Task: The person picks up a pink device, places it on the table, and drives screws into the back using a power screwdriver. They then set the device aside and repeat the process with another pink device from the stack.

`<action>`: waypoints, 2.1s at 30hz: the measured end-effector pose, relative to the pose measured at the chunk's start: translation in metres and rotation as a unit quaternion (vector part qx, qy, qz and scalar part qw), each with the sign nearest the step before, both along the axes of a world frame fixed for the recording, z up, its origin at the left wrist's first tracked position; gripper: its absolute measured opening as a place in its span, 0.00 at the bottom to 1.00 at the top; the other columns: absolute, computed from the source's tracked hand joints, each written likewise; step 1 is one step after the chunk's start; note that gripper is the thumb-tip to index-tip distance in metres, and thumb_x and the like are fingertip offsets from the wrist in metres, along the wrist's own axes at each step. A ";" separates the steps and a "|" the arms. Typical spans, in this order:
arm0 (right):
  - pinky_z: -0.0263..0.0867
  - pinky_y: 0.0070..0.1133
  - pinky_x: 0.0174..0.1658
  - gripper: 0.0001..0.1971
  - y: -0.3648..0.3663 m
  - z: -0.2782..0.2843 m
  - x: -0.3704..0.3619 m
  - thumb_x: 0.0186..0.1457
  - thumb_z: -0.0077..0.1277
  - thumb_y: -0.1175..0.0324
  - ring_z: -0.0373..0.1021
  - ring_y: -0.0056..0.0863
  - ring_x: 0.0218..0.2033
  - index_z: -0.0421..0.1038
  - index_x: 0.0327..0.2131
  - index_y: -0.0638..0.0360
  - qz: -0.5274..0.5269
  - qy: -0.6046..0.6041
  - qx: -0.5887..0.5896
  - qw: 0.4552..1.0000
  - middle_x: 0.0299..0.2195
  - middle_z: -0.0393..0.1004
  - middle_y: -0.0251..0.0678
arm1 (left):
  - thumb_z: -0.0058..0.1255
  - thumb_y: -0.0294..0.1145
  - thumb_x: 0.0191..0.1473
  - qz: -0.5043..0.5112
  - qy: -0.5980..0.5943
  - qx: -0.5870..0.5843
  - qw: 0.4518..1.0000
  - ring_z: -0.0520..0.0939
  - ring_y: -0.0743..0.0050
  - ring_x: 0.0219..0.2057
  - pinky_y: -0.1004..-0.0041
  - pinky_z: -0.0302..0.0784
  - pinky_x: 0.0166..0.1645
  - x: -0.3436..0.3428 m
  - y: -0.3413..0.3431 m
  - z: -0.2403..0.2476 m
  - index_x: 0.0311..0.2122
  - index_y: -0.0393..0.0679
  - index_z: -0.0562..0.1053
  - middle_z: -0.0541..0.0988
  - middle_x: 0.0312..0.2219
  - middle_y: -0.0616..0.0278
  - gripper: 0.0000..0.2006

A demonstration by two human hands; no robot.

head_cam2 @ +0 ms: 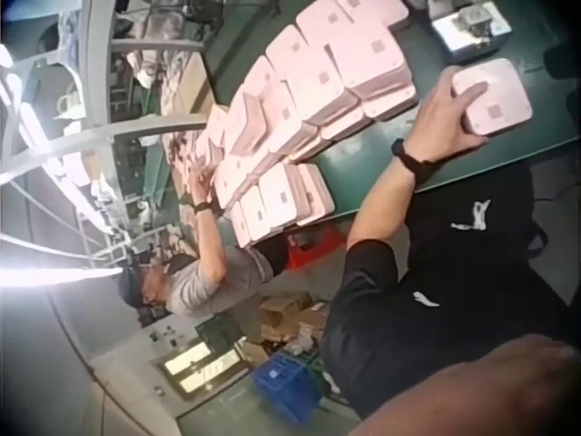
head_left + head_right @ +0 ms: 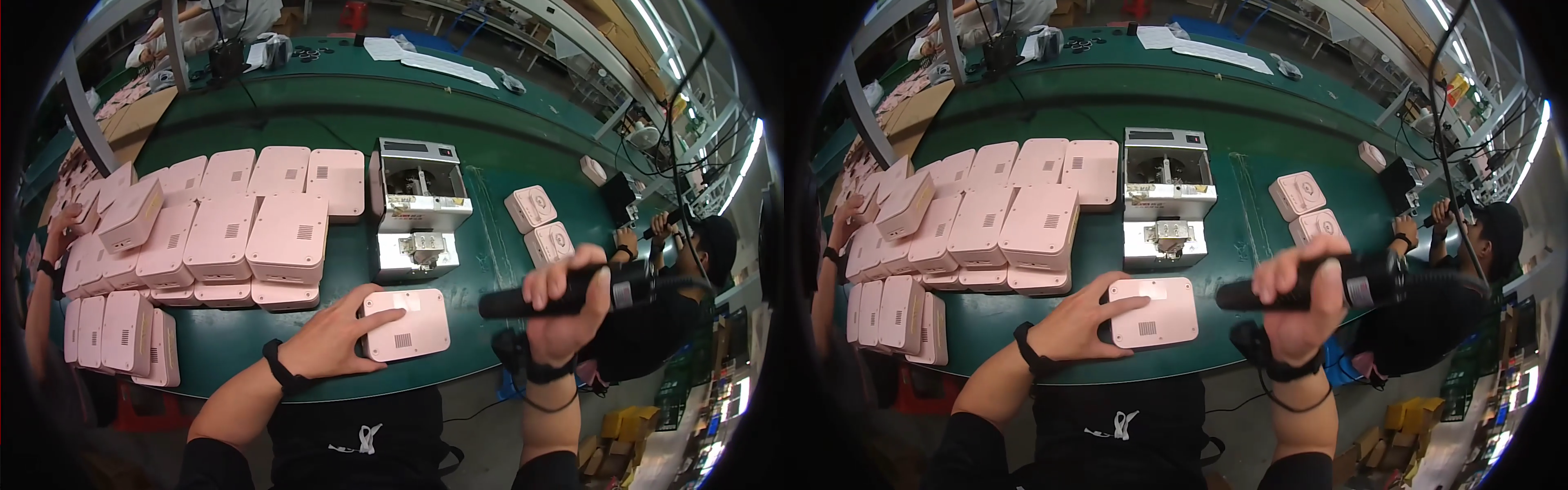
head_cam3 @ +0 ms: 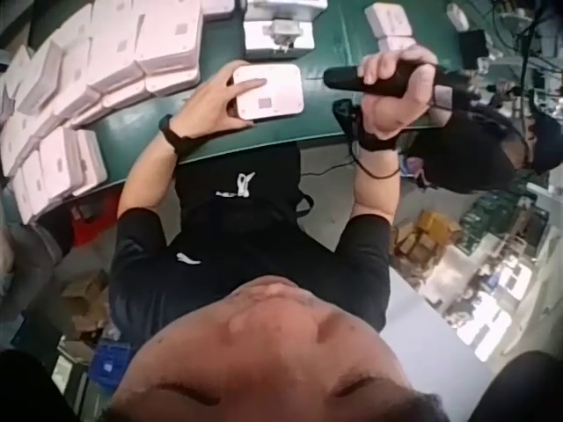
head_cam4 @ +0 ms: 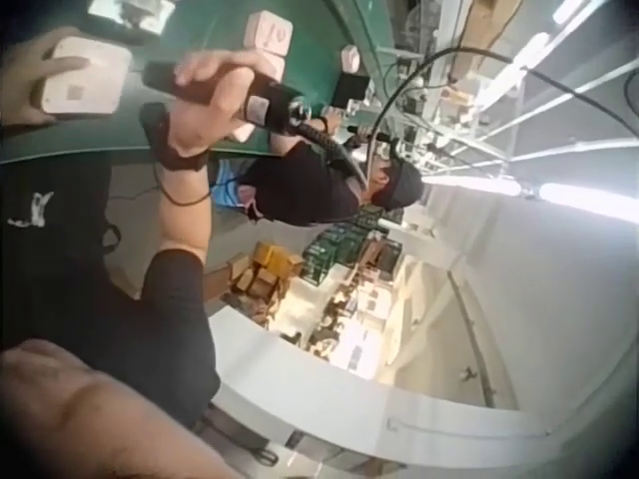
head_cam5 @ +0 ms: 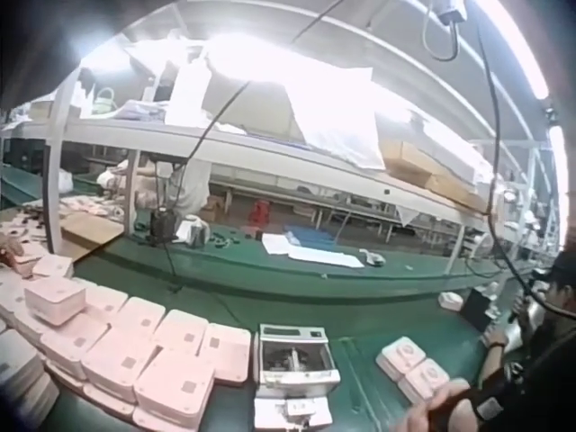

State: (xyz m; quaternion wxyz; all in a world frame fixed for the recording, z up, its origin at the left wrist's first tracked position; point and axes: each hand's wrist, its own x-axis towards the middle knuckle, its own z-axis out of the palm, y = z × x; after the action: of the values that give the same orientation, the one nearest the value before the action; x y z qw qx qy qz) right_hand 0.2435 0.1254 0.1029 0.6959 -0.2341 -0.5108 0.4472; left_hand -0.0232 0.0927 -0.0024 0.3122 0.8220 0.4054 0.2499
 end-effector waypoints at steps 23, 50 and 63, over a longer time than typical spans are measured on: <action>0.61 0.24 0.24 0.11 0.057 0.008 -0.054 0.63 0.46 0.60 0.61 0.22 0.16 0.64 0.36 0.59 -0.010 -0.124 -0.043 0.991 0.18 0.63 0.32 | 0.67 0.32 0.38 0.030 -0.082 0.020 0.996 0.70 0.45 0.55 0.58 0.71 0.58 -0.013 0.013 -0.017 0.59 0.54 0.68 0.61 0.56 0.49 0.38; 0.60 0.23 0.23 0.11 0.063 -0.024 -0.046 0.60 0.47 0.60 0.59 0.21 0.15 0.62 0.36 0.57 0.025 -0.109 -0.062 0.992 0.17 0.62 0.31 | 0.70 0.32 0.35 0.053 -0.098 0.006 0.994 0.70 0.48 0.56 0.61 0.70 0.58 -0.007 0.013 -0.025 0.57 0.56 0.71 0.63 0.55 0.49 0.38; 0.60 0.23 0.24 0.10 0.066 -0.024 -0.036 0.60 0.46 0.61 0.60 0.22 0.16 0.63 0.35 0.56 0.092 -0.102 -0.061 0.989 0.18 0.62 0.32 | 0.71 0.33 0.36 0.044 -0.102 0.009 0.994 0.71 0.51 0.56 0.62 0.72 0.58 -0.009 0.011 -0.028 0.57 0.58 0.71 0.65 0.54 0.53 0.37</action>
State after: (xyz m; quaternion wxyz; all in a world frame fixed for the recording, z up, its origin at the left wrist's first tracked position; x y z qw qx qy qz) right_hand 0.2073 0.1914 0.0790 0.5805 -0.2725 -0.5706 0.5130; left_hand -0.0324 0.1037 -0.0303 0.3327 0.7764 0.4051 0.3498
